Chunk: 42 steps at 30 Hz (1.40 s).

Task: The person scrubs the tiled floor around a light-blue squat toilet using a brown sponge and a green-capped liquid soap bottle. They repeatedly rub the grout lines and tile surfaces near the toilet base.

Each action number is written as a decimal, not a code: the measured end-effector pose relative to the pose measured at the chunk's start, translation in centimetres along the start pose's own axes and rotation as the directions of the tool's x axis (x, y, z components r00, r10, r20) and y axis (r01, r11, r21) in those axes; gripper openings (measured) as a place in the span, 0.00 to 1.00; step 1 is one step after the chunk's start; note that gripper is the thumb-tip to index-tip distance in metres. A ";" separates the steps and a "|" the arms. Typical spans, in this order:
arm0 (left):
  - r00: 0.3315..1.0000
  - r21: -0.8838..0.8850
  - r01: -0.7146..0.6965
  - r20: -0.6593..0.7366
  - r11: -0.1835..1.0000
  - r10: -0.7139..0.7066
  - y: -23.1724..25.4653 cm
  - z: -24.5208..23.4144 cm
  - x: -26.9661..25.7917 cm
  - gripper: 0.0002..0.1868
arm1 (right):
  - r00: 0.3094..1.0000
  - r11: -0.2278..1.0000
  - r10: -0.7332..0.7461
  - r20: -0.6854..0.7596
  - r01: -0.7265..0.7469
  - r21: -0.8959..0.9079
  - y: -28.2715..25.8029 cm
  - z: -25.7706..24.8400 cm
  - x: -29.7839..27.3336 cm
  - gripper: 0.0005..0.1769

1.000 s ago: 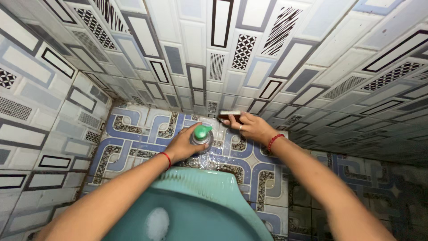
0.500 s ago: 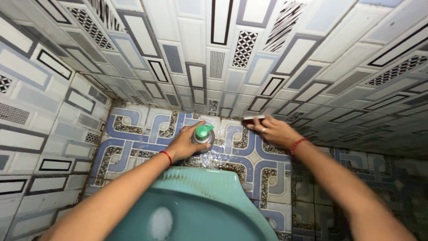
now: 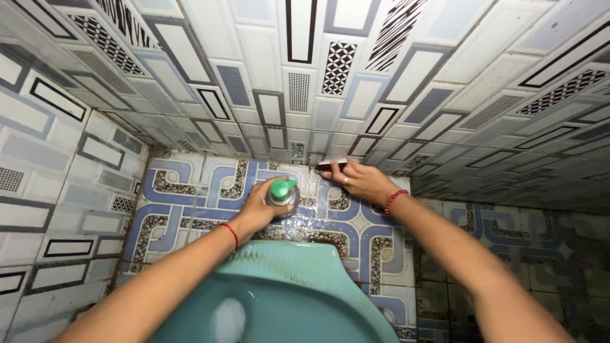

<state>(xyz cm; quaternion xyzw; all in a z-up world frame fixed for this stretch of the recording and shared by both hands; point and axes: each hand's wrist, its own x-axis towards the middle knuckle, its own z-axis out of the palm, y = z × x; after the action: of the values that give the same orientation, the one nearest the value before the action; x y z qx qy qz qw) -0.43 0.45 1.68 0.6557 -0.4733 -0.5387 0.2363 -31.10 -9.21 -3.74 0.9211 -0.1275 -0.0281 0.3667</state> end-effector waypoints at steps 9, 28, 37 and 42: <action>0.986 -0.092 -0.031 -0.169 0.995 0.015 -1.6 -3.3 -0.4 0.36 | 0.995 0.997 0.054 -0.088 -0.049 0.054 -1.5 -0.2 5.5 0.38; 0.970 0.035 -0.107 -0.217 0.994 0.112 -5.2 -7.6 -0.1 0.38 | 0.976 0.983 0.156 -0.151 -0.138 0.122 -2.0 -2.3 12.1 0.35; 0.966 0.108 -0.114 -0.219 0.988 0.135 -6.5 -7.9 0.6 0.40 | 0.907 0.970 0.239 -0.346 -0.241 0.036 3.4 -5.8 9.2 0.36; 0.962 0.129 -0.162 -0.200 0.978 0.186 -6.7 -8.0 1.1 0.40 | 0.880 0.950 0.284 -0.380 -0.312 -0.012 6.3 -8.6 8.1 0.35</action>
<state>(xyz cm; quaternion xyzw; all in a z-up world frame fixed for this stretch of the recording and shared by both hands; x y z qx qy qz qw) 9.43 0.90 -1.90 0.6771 -0.5306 -0.4161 0.2947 -23.34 -9.91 7.21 0.8649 -0.1945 0.1999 0.4173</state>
